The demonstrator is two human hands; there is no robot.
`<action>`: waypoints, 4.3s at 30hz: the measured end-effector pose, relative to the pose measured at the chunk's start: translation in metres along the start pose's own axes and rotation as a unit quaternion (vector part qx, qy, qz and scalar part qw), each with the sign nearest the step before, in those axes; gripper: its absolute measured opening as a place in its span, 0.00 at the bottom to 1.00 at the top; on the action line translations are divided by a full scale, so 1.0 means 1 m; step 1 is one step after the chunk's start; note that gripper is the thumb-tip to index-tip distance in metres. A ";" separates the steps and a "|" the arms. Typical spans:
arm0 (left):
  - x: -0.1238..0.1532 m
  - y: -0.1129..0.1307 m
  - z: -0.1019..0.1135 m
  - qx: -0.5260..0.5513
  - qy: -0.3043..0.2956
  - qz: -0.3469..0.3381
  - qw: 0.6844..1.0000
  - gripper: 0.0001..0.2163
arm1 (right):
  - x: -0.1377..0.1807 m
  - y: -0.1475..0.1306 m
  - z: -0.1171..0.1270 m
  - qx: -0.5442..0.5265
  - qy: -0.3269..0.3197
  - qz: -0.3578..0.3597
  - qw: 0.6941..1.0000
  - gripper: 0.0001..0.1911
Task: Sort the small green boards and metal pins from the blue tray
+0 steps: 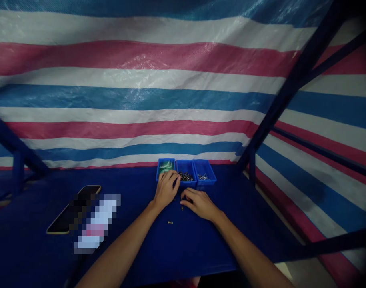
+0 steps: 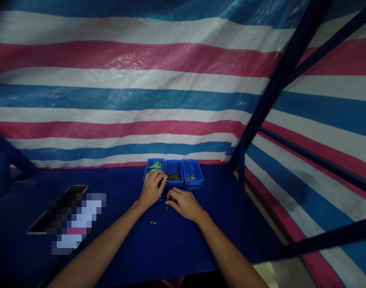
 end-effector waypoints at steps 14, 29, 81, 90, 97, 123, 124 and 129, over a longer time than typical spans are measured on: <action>0.000 0.000 0.000 0.001 0.000 -0.006 1.000 0.10 | 0.001 -0.002 0.000 -0.015 0.041 0.010 0.999 0.04; 0.000 0.001 0.001 0.003 0.001 -0.007 1.000 0.09 | 0.001 0.013 0.009 -0.072 0.222 -0.021 0.972 0.11; -0.001 0.001 0.000 -0.006 -0.003 -0.011 1.000 0.09 | 0.005 0.026 0.022 -0.112 0.331 -0.058 0.935 0.17; -0.001 0.001 0.000 -0.007 0.000 -0.013 1.000 0.09 | 0.006 0.025 0.024 -0.114 0.321 -0.071 0.937 0.14; 0.000 0.001 -0.001 -0.005 0.001 -0.014 1.000 0.09 | 0.005 0.028 0.023 -0.132 0.322 -0.088 0.933 0.12; -0.001 0.001 -0.001 -0.004 0.000 -0.012 1.000 0.09 | 0.003 0.028 0.020 -0.166 0.312 -0.069 0.933 0.10; -0.001 0.001 -0.001 -0.003 0.000 -0.012 1.000 0.10 | 0.003 0.027 0.020 -0.165 0.308 -0.061 0.935 0.11; -0.001 0.002 0.000 -0.005 -0.005 -0.011 1.000 0.10 | 0.003 0.023 0.024 -0.155 0.307 -0.047 0.938 0.13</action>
Point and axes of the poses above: each hand's wrist, its own x-axis away from the middle knuckle, its own z-axis out of the back of the hand, y = z × x, the point moved 4 cm from there along -x, towards the middle knuckle
